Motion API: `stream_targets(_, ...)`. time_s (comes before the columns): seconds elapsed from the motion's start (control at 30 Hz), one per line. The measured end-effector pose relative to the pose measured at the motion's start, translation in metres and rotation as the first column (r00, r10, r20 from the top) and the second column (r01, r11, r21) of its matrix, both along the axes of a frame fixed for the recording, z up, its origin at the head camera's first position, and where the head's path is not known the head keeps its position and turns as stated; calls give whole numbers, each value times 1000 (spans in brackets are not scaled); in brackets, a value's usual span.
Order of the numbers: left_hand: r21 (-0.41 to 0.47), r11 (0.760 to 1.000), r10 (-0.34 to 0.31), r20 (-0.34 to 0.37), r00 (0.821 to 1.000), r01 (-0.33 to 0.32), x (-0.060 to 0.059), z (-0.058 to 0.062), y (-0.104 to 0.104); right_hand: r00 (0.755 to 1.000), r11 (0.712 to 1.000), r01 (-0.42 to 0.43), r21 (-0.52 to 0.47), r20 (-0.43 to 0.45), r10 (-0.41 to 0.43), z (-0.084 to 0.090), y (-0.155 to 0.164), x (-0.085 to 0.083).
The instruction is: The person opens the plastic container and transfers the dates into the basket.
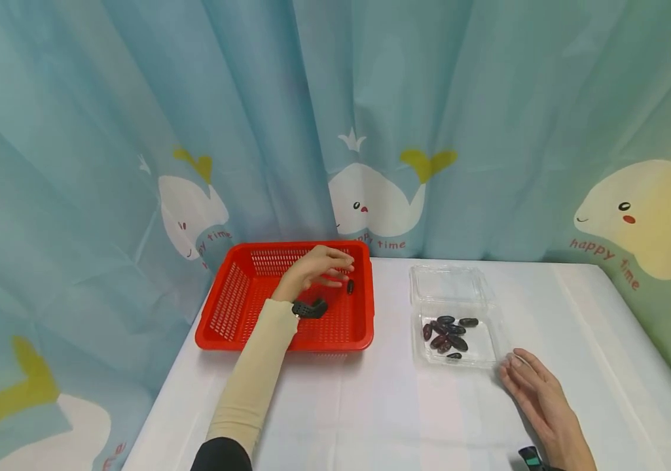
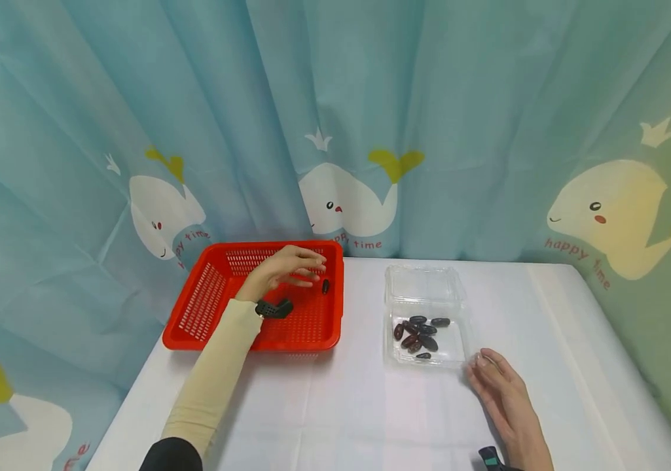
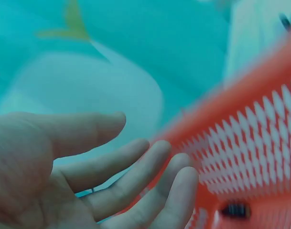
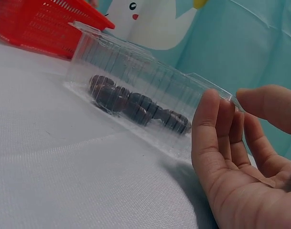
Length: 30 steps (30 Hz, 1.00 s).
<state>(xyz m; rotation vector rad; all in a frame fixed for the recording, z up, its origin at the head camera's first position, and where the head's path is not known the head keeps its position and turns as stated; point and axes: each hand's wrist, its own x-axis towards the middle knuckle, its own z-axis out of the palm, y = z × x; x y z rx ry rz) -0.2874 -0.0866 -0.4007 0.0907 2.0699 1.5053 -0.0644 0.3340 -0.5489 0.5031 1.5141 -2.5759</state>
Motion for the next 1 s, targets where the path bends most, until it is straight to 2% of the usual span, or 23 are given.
stream_targets(0.23,129,989,-59,-99,993,72,31,17,5,998,1000,4,-27,-66,-6,-2,-5,-1)
stream_targets(0.4,151,979,-104,-216,971,138,53,26,16,996,1000,-1,20,-87,3,-1,-4,-5)
stream_targets(0.6,96,966,-194,-345,918,240,80,25,35,996,1000,12,18,-90,-10,-1,-3,-8)
stream_targets(0.8,-27,961,-257,-460,850,276,104,21,51,997,1000,11,-7,-71,-12,-3,-5,-6)
stream_targets(0.9,-71,955,-283,-497,820,287,114,15,62,998,1000,22,2,-52,-21,-3,-5,-4)
stream_targets(1.0,-101,944,-319,-515,796,313,123,4,72,999,1000,16,-5,-46,-16,-4,-4,0)
